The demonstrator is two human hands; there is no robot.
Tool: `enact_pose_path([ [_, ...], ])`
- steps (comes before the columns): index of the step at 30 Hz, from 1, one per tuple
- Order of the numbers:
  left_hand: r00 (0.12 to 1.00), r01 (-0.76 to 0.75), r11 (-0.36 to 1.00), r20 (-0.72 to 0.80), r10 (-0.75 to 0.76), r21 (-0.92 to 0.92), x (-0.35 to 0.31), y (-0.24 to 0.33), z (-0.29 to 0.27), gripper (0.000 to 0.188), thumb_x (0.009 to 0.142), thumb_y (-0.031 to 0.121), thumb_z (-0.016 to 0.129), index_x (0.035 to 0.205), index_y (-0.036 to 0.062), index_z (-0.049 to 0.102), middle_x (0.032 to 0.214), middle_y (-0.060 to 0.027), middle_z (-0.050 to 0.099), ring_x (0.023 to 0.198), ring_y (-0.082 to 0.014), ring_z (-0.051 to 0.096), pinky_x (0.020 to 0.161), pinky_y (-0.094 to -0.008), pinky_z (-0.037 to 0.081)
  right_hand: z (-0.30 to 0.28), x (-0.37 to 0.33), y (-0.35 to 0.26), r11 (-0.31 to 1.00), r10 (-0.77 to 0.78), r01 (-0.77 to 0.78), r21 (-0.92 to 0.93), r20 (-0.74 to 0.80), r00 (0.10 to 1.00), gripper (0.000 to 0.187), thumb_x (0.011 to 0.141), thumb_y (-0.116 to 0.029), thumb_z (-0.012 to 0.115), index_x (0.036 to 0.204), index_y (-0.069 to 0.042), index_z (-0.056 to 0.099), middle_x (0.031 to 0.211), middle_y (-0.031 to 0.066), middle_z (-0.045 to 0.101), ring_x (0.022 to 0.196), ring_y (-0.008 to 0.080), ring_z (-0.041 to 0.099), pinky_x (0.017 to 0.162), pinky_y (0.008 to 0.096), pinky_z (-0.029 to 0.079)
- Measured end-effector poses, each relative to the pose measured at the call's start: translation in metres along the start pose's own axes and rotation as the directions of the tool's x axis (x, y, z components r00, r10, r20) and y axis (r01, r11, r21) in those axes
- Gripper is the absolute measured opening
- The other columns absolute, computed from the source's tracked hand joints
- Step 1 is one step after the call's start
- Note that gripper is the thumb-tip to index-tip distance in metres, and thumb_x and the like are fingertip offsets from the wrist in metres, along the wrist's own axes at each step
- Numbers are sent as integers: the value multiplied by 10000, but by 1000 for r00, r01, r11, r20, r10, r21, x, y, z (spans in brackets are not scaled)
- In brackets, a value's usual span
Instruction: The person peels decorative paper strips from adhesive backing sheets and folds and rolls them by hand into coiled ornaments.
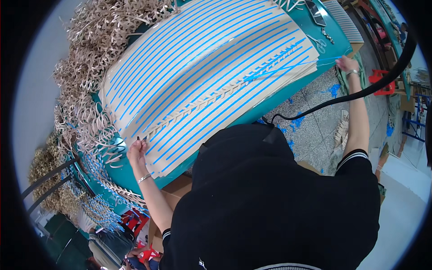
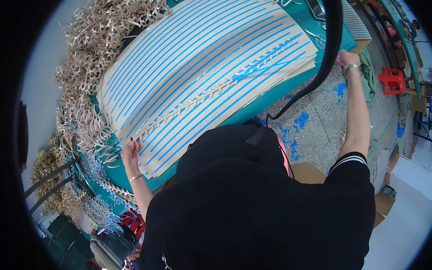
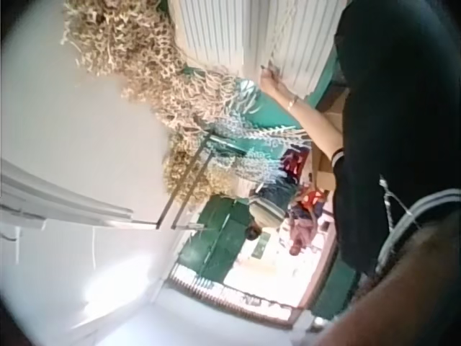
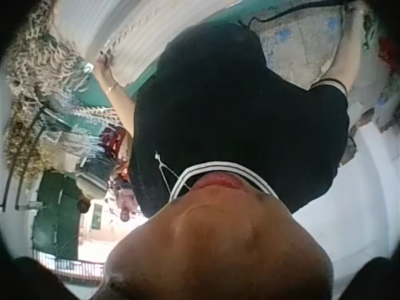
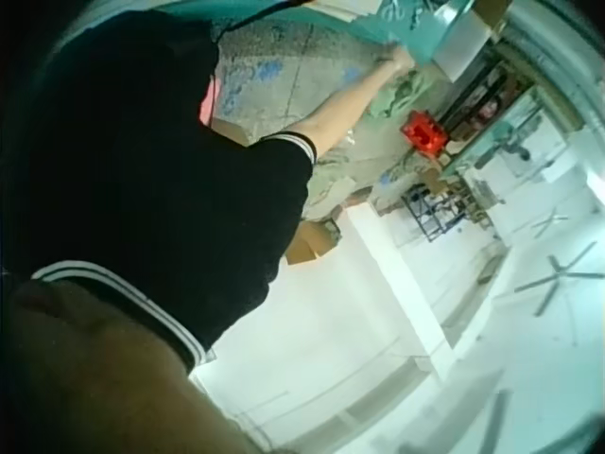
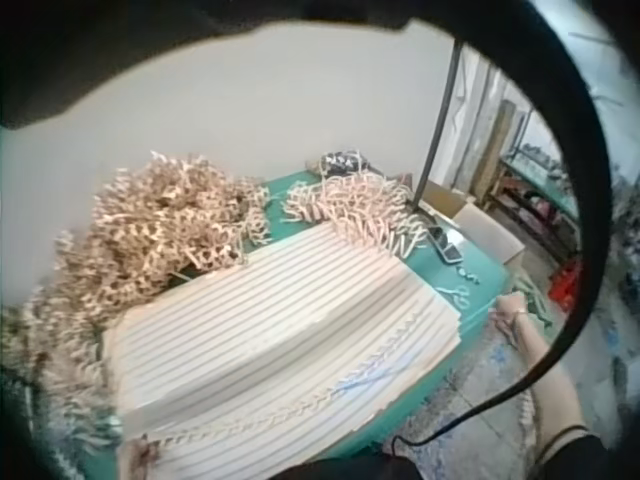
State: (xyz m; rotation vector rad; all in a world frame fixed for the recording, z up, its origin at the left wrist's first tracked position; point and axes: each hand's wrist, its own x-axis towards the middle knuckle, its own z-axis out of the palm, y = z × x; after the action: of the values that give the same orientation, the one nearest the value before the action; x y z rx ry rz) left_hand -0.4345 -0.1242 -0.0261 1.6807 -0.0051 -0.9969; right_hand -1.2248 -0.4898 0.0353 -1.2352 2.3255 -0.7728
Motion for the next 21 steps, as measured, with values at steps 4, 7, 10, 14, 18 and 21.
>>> enact_pose_path([
  [4,1000,-17,1000,-18,18,26,-1,-1,8,137,815,-19,562,901,-122,535,806,-179,614,640,-202,615,577,-248,549,-41,81,45,339,306,-438,832,343,888,217,786,-40,540,931,95,452,886,264,585,746,312,626,696,423,565],
  [7,998,-33,998,-60,36,62,5,-4,13,138,821,-12,555,896,-126,533,797,-183,613,624,-197,614,569,-246,551,-9,92,61,348,222,-370,862,308,925,194,832,-68,465,889,115,498,892,259,585,877,316,602,758,394,536],
  [10,995,-53,994,-76,60,91,-5,-4,9,146,813,-15,559,897,-131,532,778,-174,612,606,-193,609,578,-239,548,58,-14,-12,982,-145,68,176,478,866,229,834,-136,506,963,52,524,784,144,600,778,241,626,658,323,531],
  [14,997,-54,992,-52,60,116,-8,0,15,152,810,-13,563,899,-133,531,781,-166,608,617,-194,606,596,-245,547,106,-177,-85,902,-424,382,202,585,691,258,809,-228,576,1030,-99,542,673,45,580,597,159,605,547,273,478],
  [18,998,-43,995,-47,48,95,-9,1,17,157,813,-7,564,902,-133,531,805,-170,603,656,-198,607,611,-252,549,143,-223,-97,510,-789,844,166,480,383,288,773,-185,596,1050,-125,541,641,85,553,569,250,574,496,356,452],
  [21,997,-51,996,-60,56,77,-11,0,18,157,789,-6,588,874,-131,547,799,-177,606,645,-205,608,611,-264,547,152,-231,-106,383,-848,918,105,434,304,278,766,-127,566,1043,-108,547,696,107,573,623,280,585,519,385,465],
])
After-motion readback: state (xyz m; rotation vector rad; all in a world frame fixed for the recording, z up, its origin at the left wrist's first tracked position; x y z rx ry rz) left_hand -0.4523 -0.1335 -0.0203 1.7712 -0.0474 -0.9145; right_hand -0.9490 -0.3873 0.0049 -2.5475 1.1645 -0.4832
